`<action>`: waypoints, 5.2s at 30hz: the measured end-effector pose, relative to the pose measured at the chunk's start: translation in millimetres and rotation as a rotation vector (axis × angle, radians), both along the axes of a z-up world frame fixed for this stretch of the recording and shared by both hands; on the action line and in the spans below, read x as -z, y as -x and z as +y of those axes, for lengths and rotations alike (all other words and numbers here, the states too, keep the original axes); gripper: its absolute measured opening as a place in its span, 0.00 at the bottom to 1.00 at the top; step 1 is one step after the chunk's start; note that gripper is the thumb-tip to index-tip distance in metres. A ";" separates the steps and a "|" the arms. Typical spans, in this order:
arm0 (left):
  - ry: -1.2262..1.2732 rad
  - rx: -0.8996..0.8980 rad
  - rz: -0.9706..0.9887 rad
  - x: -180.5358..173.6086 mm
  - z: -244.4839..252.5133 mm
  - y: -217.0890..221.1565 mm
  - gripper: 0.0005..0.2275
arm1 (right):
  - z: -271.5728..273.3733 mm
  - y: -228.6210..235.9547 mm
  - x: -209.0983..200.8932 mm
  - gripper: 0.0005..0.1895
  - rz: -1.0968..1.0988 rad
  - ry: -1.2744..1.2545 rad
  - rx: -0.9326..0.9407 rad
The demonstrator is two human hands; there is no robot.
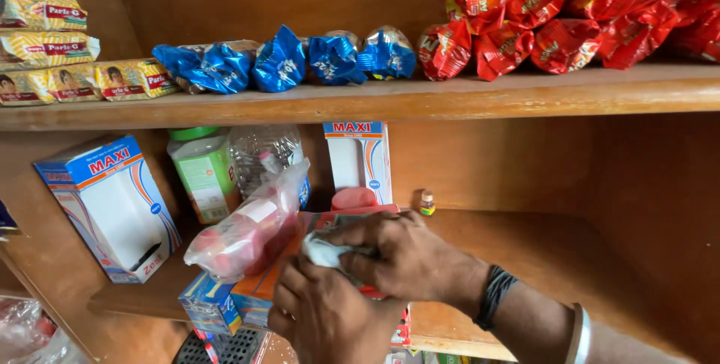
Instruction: The recorder is cleaning various packaged items on a shelf using a cloth.
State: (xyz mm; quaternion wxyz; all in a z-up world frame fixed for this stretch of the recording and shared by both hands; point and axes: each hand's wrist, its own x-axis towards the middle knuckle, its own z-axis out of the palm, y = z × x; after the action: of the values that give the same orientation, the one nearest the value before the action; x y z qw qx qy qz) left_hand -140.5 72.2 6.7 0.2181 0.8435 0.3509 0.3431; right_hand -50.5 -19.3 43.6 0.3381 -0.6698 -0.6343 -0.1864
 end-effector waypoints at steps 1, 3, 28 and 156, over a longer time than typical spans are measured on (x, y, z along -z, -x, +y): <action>-0.001 0.002 0.000 -2.0 2.3 1.5 0.53 | -0.2 -6.3 -3.3 0.19 0.000 -0.001 0.002; -0.048 -0.003 0.070 -5.0 6.1 3.7 0.64 | -1.4 -19.7 -9.4 0.15 0.145 0.273 0.368; -0.133 0.628 -0.411 14.3 67.6 9.6 0.71 | 39.0 18.4 -13.2 0.18 0.077 0.224 0.060; 0.467 0.778 0.011 -74.6 56.1 4.1 0.45 | -33.8 15.3 -25.3 0.16 0.984 -0.561 0.561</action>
State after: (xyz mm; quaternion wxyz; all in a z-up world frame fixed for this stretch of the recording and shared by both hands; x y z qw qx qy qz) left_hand -144.6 128.3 81.4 0.5136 0.8426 0.0769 0.1427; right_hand -65.8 -53.2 68.9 0.6914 -0.7036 -0.1317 -0.0972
